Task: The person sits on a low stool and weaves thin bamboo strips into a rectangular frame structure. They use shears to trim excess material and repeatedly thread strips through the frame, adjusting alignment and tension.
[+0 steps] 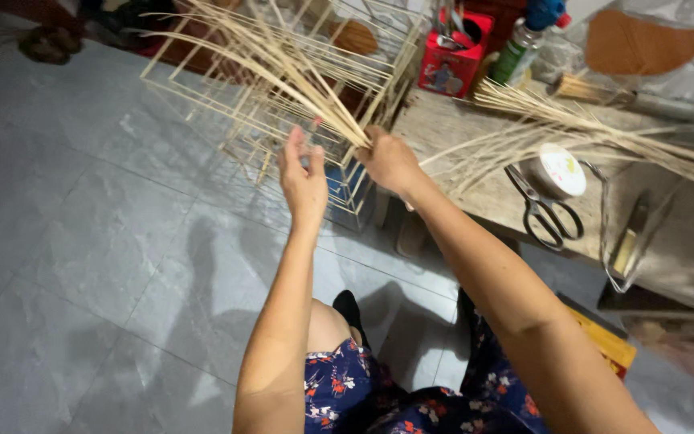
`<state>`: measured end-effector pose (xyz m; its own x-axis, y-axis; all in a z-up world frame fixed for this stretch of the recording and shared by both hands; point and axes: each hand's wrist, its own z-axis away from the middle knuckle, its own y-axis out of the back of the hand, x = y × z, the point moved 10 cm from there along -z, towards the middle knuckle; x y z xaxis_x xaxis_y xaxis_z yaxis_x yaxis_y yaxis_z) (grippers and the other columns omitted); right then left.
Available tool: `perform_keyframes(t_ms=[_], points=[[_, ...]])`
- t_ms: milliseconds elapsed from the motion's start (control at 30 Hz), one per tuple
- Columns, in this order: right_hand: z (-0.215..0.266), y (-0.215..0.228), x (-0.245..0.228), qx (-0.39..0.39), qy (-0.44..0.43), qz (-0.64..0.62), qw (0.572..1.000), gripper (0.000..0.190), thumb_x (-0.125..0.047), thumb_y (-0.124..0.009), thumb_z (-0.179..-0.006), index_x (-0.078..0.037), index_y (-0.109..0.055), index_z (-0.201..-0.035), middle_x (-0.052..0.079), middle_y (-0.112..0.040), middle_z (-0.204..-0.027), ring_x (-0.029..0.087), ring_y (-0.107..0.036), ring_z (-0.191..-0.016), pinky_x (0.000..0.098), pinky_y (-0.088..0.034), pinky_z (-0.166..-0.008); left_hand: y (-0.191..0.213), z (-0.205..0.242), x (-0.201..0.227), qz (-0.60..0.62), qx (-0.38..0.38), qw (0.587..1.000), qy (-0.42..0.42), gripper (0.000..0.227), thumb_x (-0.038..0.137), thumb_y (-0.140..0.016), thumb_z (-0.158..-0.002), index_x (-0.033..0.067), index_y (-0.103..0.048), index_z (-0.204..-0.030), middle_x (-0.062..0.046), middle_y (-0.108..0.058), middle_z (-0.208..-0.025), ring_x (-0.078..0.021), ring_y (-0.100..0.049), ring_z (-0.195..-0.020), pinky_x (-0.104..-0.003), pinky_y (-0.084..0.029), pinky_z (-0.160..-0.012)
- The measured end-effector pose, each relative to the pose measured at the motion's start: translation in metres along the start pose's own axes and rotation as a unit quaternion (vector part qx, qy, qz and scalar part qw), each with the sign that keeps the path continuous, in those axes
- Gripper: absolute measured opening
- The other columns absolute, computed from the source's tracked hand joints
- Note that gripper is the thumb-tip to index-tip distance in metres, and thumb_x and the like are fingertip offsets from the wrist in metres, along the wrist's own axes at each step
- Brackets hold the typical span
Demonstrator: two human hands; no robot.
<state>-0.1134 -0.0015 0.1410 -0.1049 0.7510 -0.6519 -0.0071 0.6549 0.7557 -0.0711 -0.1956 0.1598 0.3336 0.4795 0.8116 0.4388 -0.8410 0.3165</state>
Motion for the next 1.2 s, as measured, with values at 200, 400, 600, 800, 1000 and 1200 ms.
perform_keyframes(t_ms=[200,400,600,800,1000,1200], points=[[0.010,0.005,-0.003,-0.035,-0.039,0.067,0.996,0.051,-0.033,-0.067,-0.091,-0.008,-0.054,-0.133,0.026,-0.072,-0.099,0.043,-0.070,-0.093,0.0533,-0.052,-0.083,-0.006,-0.014,0.007,-0.017,-0.020,1.000,-0.001,0.055,0.013,-0.071,-0.096,0.0085,-0.049,-0.147,-0.014,-0.059,-0.135,-0.0251,-0.061,-0.113,-0.038,-0.054,-0.091],[0.019,0.011,-0.003,-0.047,-0.011,0.022,0.999,0.031,-0.031,-0.065,-0.094,-0.006,-0.063,-0.113,0.024,-0.072,-0.097,0.042,-0.069,-0.093,0.0533,-0.052,-0.081,0.007,-0.040,0.008,-0.072,0.027,0.996,-0.051,0.042,0.011,-0.070,-0.099,0.0100,-0.060,-0.140,-0.008,-0.065,-0.127,-0.0221,-0.064,-0.108,-0.039,-0.055,-0.092],[0.025,0.015,-0.007,0.001,0.055,-0.032,0.998,0.023,-0.025,-0.064,-0.096,-0.003,-0.063,-0.105,0.026,-0.070,-0.090,0.046,-0.068,-0.086,0.0544,-0.051,-0.075,0.021,-0.106,0.012,-0.099,0.075,0.990,-0.071,0.017,0.018,-0.066,-0.102,0.0124,-0.070,-0.117,-0.007,-0.070,-0.112,-0.0239,-0.071,-0.096,-0.039,-0.059,-0.084],[0.029,0.008,0.002,-0.015,0.011,0.003,1.000,0.032,-0.028,-0.064,-0.096,-0.005,-0.062,-0.118,0.029,-0.070,-0.089,0.047,-0.068,-0.087,0.0553,-0.051,-0.078,-0.014,-0.134,-0.012,-0.300,-0.094,0.941,0.125,0.055,0.056,-0.073,-0.097,0.0028,-0.064,-0.107,-0.017,-0.068,-0.101,-0.0328,-0.069,-0.092,-0.047,-0.054,-0.081],[0.029,0.010,-0.002,-0.027,-0.001,0.026,0.999,0.033,-0.028,-0.063,-0.097,-0.006,-0.063,-0.121,0.028,-0.070,-0.090,0.047,-0.068,-0.088,0.0555,-0.051,-0.080,-0.024,-0.138,-0.050,-0.337,-0.101,0.923,0.158,0.039,0.038,-0.078,-0.087,0.0043,-0.069,-0.105,-0.021,-0.072,-0.106,-0.0370,-0.070,-0.101,-0.047,-0.055,-0.087],[0.028,0.010,-0.004,-0.035,-0.010,0.021,0.999,0.031,-0.025,-0.058,-0.099,-0.003,-0.062,-0.121,0.029,-0.070,-0.088,0.047,-0.068,-0.087,0.0549,-0.052,-0.079,-0.028,-0.123,-0.083,-0.020,-0.102,0.960,0.259,0.021,0.017,-0.075,-0.090,-0.0042,-0.073,-0.087,-0.013,-0.073,-0.078,-0.0168,-0.063,-0.059,-0.036,-0.047,-0.055]])
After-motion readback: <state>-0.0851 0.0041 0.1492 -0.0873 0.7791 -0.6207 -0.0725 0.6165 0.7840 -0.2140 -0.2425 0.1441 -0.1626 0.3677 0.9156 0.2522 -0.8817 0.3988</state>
